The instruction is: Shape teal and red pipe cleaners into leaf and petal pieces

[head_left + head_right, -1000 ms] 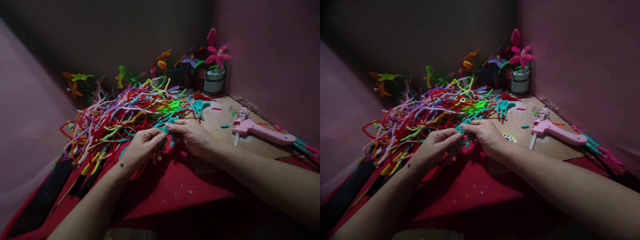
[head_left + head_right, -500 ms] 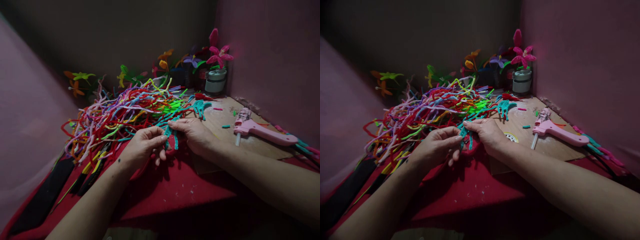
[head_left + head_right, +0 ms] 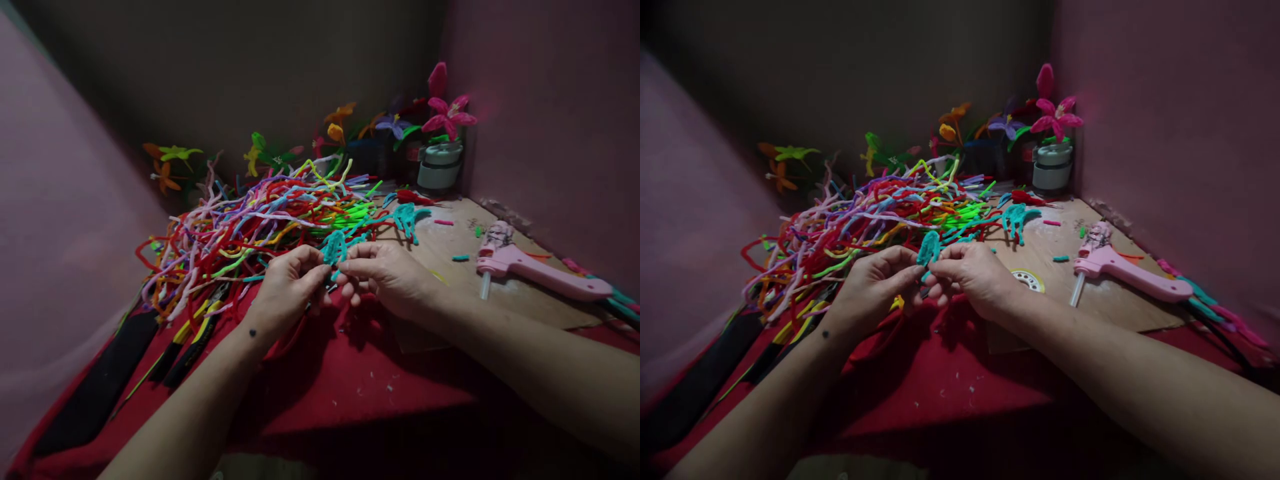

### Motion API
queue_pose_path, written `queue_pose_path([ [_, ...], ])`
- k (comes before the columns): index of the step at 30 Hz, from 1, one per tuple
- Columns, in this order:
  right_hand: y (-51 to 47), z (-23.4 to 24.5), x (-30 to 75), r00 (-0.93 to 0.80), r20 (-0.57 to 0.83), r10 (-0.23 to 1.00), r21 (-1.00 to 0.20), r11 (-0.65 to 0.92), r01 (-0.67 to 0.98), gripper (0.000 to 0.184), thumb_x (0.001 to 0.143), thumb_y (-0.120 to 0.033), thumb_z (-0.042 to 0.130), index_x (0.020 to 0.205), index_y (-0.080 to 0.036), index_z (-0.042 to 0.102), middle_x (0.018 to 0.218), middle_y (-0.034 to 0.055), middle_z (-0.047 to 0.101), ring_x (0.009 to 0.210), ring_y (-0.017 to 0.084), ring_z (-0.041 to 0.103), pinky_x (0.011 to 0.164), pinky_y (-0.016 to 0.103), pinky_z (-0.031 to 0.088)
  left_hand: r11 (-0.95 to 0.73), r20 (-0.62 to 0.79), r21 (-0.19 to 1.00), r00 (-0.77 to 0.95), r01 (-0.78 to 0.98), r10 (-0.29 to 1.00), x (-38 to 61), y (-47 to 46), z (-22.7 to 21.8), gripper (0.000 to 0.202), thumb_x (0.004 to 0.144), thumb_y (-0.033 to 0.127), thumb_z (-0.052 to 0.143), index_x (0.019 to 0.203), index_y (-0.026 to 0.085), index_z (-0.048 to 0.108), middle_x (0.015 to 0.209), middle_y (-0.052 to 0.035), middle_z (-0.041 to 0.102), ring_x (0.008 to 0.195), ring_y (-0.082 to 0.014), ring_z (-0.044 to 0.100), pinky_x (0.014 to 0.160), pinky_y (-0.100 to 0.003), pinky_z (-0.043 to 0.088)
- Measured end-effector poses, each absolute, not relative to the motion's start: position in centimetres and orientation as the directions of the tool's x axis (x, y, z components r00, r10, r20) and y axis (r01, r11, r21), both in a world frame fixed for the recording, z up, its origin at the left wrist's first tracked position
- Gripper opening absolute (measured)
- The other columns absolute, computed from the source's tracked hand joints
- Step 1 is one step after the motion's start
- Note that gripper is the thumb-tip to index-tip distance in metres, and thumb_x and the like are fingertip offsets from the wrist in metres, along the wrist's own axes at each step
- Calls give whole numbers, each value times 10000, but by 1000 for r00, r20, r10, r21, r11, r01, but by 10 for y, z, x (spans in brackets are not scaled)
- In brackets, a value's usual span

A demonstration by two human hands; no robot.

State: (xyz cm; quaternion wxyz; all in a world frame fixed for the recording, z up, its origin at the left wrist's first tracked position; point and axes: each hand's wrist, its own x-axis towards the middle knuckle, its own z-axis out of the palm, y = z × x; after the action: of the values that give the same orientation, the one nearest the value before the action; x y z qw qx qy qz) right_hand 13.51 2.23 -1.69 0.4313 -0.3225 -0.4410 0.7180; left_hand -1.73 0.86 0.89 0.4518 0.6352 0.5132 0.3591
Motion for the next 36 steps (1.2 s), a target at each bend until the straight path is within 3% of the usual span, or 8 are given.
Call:
queue_pose_path([
  [4,20,-13,133,-298,54,953,-911,-75,-405,122,690,-193,624,666,-146,513,611,4,624,499,106,594,487,233,494,-88,15,934,209,347,978,-17,7,7,131,742,260,576,766,152,505,547,15,590,399,-105,534,356,-195,416],
  [7,18,-11,133,-187,162,969,-943,96,-319,119,691,-200,625,657,-142,527,603,-2,614,490,91,577,492,219,479,-85,14,936,205,343,979,-15,5,7,125,753,263,562,767,150,509,531,21,577,383,-99,526,353,-192,417],
  [10,18,-11,133,-164,212,963,-958,172,-228,104,700,-206,612,652,-142,546,590,-3,602,489,90,563,488,219,461,-91,27,941,198,325,980,-13,2,7,130,745,262,571,774,150,513,577,14,595,390,-95,536,346,-185,416],
  [17,18,-15,133,-186,232,955,-971,215,-107,116,707,-191,596,607,-144,560,536,-15,571,482,81,514,487,213,419,-106,46,946,198,307,979,-12,0,6,157,738,274,587,814,153,522,508,39,559,372,-101,534,333,-179,414],
  [26,16,-6,135,-151,170,974,-965,133,-226,83,714,-181,583,650,-147,544,539,-16,581,491,94,553,520,228,449,-114,47,939,206,324,977,-12,0,7,127,761,245,547,840,146,536,541,19,581,393,-109,549,355,-190,431],
  [36,20,-15,134,-170,206,964,-966,173,-191,114,695,-196,597,604,-147,548,513,-15,571,470,84,523,487,215,428,-63,10,958,186,279,982,-8,-1,7,152,726,246,586,836,155,534,561,22,590,387,-112,544,328,-196,426],
])
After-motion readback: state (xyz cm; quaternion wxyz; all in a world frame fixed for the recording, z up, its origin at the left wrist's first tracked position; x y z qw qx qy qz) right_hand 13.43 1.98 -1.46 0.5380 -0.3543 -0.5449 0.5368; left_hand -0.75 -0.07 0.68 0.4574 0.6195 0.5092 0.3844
